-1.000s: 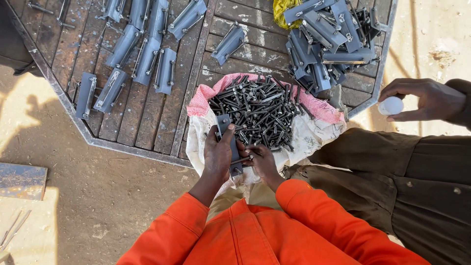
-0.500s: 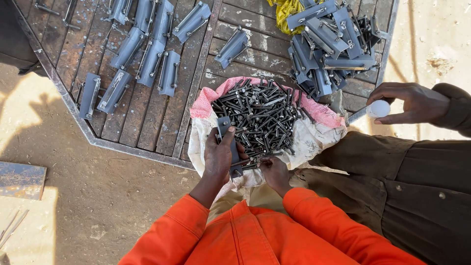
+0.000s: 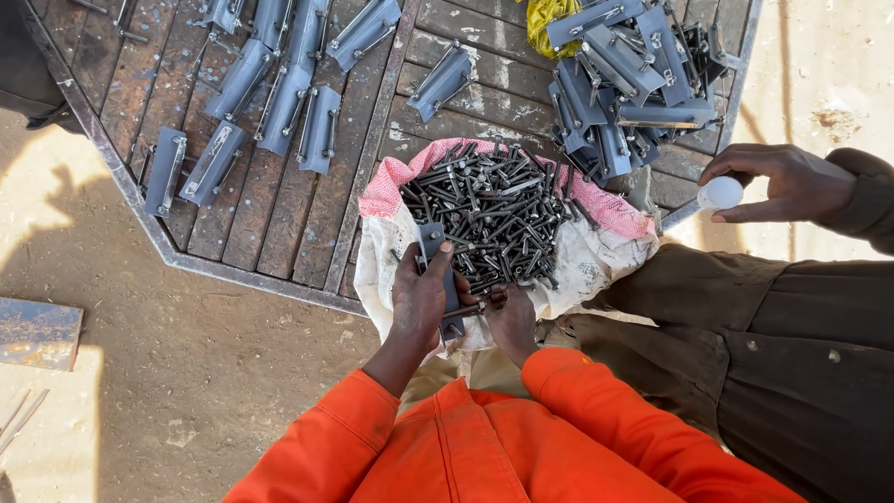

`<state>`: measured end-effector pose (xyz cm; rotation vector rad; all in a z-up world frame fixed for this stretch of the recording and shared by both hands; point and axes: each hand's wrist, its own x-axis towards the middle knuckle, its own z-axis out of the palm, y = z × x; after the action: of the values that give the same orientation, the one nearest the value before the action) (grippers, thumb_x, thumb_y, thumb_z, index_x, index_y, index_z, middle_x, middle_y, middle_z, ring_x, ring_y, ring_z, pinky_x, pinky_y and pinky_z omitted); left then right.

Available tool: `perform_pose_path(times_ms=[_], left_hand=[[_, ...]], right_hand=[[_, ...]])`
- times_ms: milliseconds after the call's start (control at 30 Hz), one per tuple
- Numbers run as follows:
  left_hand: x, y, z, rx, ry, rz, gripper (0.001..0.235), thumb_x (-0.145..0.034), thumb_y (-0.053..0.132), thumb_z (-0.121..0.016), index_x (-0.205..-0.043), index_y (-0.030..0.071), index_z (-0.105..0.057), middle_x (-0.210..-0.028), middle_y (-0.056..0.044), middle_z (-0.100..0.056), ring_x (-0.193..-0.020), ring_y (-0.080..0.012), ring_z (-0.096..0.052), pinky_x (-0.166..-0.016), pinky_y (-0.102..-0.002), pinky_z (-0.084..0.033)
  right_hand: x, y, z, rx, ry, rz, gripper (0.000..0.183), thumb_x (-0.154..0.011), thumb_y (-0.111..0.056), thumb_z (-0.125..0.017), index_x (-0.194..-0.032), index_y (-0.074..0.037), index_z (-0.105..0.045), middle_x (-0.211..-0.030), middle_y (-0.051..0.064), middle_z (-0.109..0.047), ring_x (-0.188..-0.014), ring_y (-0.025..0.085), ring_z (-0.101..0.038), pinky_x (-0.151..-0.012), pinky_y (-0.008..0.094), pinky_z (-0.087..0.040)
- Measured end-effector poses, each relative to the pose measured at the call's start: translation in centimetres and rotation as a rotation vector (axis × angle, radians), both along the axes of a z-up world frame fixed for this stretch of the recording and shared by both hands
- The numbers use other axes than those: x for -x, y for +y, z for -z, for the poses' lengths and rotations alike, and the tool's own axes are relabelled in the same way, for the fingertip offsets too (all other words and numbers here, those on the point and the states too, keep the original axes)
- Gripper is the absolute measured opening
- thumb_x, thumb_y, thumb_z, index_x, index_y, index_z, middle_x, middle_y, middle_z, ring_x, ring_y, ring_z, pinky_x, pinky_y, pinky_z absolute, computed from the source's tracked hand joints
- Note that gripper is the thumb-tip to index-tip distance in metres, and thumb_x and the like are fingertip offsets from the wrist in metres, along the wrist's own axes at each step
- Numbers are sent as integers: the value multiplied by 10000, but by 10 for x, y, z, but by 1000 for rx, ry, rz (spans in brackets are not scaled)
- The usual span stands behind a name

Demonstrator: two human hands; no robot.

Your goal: A person in an orange jumpsuit is assembling metal brackets by fitting bolts into them on a metal table.

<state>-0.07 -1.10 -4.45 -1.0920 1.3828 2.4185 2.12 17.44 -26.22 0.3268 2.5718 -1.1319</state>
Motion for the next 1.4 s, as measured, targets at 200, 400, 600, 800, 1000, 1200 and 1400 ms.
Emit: perform_pose_path(times_ms=[200,400,600,800,1000,1200,1400], left_hand=[[-3,0,4,-8,-7,-4,240,-1042,278,-615,-1131,66,-548,-643,-221,-676,-518,-325,-716,-452,-419,-642],[-5,-3,5,-33,-54,-57,237,-1020,280,-631,-1118,87,-536,-618,-228,-659,-489,-334,-703,-443,-432,-638],[-11,-5,2,-26,-57,-64,226,-1018,275,-632,-1100,90,-531,-621,-226,-659,-493,-331,-706,-457,-433,-647],[-12,-8,-1,-30,-60,-69,253,-1010,287,-647,-1119,88,-535,-626,-226,-669,-497,-329,-711,-458,-437,-645],[-14,-9,6,-5,-32,-43,273,-1019,300,-642,-1143,78,-544,-651,-224,-681,-531,-329,-725,-478,-440,-656],[-14,-9,6,-25,-27,-54,275,-1012,294,-646,-1131,70,-537,-634,-227,-673,-498,-329,-710,-453,-439,-647],[-13,-7,7,-31,-16,-62,274,-1007,291,-648,-1120,67,-536,-627,-231,-668,-493,-331,-707,-442,-439,-640]], right_hand=[[-4,-15,-31,-170,-66,-94,380,-756,-192,-837,-1047,-118,-606,-1026,105,-643,-972,432,-720,-849,575,-610],[-6,-15,-6,-248,-61,-53,248,-863,-228,-793,-1019,-159,-614,-950,58,-634,-943,401,-733,-832,550,-602],[-6,-12,20,-75,-63,182,252,-842,-336,-823,-936,-176,-653,-824,14,-672,-825,310,-755,-761,453,-578],[4,-21,-9,477,-185,590,156,-879,-61,-739,-983,-9,-635,-833,123,-660,-753,303,-762,-652,382,-666],[3,-8,-19,651,-216,658,214,-883,-45,-777,-1034,44,-653,-865,101,-584,-793,276,-745,-729,356,-661],[5,14,-16,736,-85,667,133,-928,-62,-773,-979,-18,-659,-866,86,-594,-818,266,-737,-768,384,-671],[12,18,-40,878,-98,735,118,-935,-30,-751,-966,-51,-639,-891,59,-624,-884,253,-742,-892,393,-669]])
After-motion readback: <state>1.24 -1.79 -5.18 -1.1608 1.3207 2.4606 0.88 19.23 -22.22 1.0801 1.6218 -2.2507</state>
